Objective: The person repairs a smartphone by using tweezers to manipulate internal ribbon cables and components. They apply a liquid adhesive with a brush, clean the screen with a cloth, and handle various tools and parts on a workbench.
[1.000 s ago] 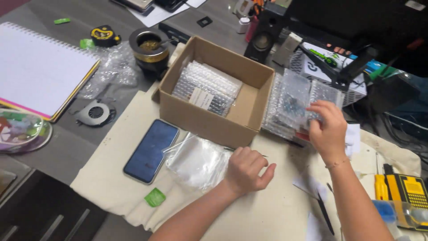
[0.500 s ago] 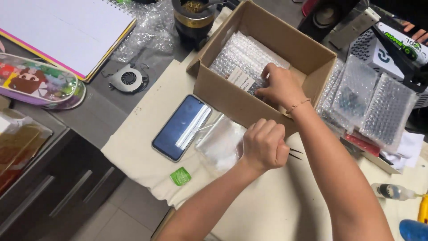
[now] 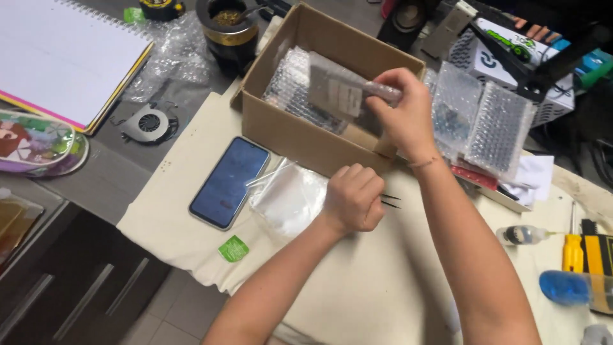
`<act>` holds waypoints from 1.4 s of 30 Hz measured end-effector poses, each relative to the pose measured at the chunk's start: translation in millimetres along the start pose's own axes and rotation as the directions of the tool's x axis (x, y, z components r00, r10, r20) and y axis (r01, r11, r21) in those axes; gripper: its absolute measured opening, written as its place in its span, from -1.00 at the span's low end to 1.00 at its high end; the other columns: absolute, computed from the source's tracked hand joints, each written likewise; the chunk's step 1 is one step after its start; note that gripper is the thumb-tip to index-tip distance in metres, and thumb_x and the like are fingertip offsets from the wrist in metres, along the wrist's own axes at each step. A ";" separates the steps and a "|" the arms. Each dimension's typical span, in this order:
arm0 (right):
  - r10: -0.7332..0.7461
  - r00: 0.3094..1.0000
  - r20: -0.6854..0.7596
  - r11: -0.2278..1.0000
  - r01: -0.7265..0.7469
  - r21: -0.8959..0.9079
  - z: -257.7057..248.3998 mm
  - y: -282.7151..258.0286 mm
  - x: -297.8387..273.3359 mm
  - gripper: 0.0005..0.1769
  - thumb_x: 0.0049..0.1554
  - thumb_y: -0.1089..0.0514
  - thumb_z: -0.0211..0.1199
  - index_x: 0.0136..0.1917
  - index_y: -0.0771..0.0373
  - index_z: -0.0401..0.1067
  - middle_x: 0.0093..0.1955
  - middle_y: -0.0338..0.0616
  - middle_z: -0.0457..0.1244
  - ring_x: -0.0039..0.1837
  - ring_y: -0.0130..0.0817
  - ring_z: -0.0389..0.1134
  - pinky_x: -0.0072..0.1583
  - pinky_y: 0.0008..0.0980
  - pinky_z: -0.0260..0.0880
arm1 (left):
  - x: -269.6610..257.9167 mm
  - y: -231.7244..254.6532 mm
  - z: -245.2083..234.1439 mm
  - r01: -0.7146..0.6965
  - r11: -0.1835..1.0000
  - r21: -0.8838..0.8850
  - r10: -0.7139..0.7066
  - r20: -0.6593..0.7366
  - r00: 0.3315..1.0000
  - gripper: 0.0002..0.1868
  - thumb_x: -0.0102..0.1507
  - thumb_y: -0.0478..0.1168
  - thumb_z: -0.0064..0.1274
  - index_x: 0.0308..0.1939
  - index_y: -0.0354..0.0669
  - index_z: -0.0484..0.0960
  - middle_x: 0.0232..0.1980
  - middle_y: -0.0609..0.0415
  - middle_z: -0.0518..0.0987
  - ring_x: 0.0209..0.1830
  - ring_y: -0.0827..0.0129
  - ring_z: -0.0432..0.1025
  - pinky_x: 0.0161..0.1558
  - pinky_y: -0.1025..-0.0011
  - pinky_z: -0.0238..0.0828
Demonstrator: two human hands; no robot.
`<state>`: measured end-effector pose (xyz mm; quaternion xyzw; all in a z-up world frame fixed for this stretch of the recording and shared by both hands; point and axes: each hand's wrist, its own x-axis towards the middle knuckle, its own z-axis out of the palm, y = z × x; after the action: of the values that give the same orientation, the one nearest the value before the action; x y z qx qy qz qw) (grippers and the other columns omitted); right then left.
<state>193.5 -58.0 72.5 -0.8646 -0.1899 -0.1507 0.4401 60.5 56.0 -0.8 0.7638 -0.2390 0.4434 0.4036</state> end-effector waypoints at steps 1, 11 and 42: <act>0.002 1.000 -0.017 1.000 -0.002 -0.006 -22.1 -19.2 -18.7 -0.65 -0.01 0.34 0.45 0.06 0.19 0.53 -0.02 -0.08 0.40 0.11 -0.19 0.44 0.13 -0.27 0.38 | -1.6 2.2 2.6 -0.013 1.000 -0.012 0.013 0.003 1.000 -0.91 -0.04 -0.11 -0.21 -0.57 0.04 0.28 -0.58 0.22 0.12 -0.60 0.32 0.17 -0.49 0.43 0.23; -0.222 0.897 -0.383 0.970 0.162 -0.183 -119.1 -55.0 -271.2 -0.71 0.00 0.55 0.43 0.00 0.40 0.55 -0.10 0.08 0.44 -0.07 0.01 0.48 0.02 -0.11 0.50 | -75.7 61.5 44.6 -0.303 0.946 0.111 0.287 0.136 0.948 -0.18 0.27 0.12 -0.07 0.59 0.23 0.03 0.65 -0.01 -0.02 0.70 0.07 -0.23 0.55 -0.08 -0.29; 0.808 0.524 -0.270 0.455 -0.262 0.851 -137.3 26.0 -327.9 -0.82 0.27 0.21 0.13 0.11 0.33 0.32 -0.12 -0.04 0.37 -0.06 -0.30 0.53 0.01 -0.24 0.66 | -2.7 55.4 -2.4 -0.238 0.937 0.257 -0.191 0.944 0.268 0.35 -0.28 -0.09 0.49 0.55 -0.01 0.12 0.14 -0.01 0.36 0.30 0.07 0.22 0.32 -0.13 -0.13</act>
<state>-96.8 -248.6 -8.1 -0.5136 0.2422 -0.1914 0.8006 18.0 27.0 20.0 0.9290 -0.3625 -0.0693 0.0265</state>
